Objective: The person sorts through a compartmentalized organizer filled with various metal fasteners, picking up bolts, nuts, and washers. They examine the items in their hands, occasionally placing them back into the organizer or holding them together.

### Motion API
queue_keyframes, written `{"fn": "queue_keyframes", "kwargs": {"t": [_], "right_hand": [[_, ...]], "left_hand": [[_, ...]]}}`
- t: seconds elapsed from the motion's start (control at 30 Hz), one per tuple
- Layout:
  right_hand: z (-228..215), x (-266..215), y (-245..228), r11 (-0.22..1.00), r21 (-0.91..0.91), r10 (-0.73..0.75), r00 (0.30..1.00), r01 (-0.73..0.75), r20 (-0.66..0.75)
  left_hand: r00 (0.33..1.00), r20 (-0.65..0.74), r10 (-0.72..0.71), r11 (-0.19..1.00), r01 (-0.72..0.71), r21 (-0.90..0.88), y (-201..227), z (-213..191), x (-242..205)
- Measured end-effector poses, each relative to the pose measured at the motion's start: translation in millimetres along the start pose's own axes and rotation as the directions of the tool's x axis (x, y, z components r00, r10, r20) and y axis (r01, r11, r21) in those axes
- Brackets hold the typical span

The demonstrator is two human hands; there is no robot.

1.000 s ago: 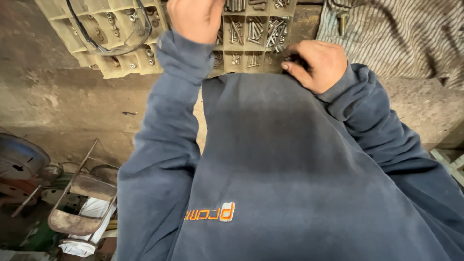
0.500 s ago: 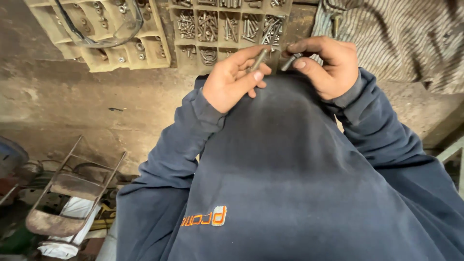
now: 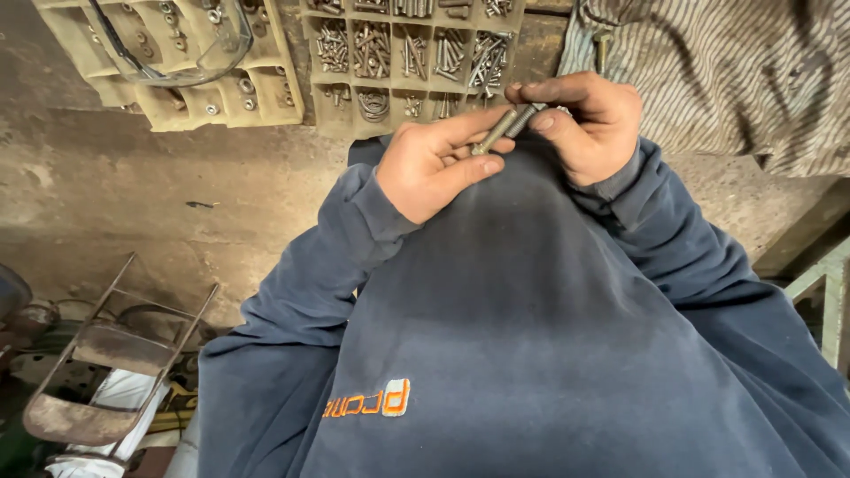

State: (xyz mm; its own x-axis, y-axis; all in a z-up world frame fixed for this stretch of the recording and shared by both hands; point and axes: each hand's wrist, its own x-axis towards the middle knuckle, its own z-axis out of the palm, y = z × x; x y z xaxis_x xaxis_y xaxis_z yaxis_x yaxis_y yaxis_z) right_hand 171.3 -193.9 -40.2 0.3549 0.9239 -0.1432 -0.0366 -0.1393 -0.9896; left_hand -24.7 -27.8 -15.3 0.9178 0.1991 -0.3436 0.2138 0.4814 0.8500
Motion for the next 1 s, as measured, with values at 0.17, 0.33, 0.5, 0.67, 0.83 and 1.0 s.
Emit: {"fn": "queue_keyframes", "kwargs": {"t": [0.17, 0.33, 0.5, 0.67, 0.83, 1.0], "right_hand": [[0, 1, 2, 0.999, 0.039, -0.015, 1.0, 0.014, 0.021], [3, -1, 5, 0.996, -0.034, -0.081, 0.996, 0.08, -0.026], [4, -2, 8, 0.993, -0.039, -0.111, 0.993, 0.11, -0.033], [4, 0, 6, 0.992, -0.042, -0.12, 0.992, 0.119, -0.028], [3, 0, 6, 0.991, -0.05, -0.127, 0.992, 0.126, -0.024], [4, -2, 3, 0.99, -0.083, -0.12, 0.992, 0.117, -0.03]], "left_hand": [[0.999, -0.051, 0.019, 0.982, -0.009, 0.187, 11, 4, -2], [0.984, -0.107, 0.142, 0.909, -0.087, 0.408, 14, 10, -5], [0.982, -0.105, 0.158, 0.887, -0.094, 0.451, 17, 11, -4], [0.981, -0.111, 0.161, 0.884, -0.093, 0.459, 16, 11, -5], [0.98, -0.113, 0.162, 0.884, -0.094, 0.458, 16, 11, -7], [0.978, -0.114, 0.177, 0.865, -0.099, 0.493, 15, 12, -7]]}}
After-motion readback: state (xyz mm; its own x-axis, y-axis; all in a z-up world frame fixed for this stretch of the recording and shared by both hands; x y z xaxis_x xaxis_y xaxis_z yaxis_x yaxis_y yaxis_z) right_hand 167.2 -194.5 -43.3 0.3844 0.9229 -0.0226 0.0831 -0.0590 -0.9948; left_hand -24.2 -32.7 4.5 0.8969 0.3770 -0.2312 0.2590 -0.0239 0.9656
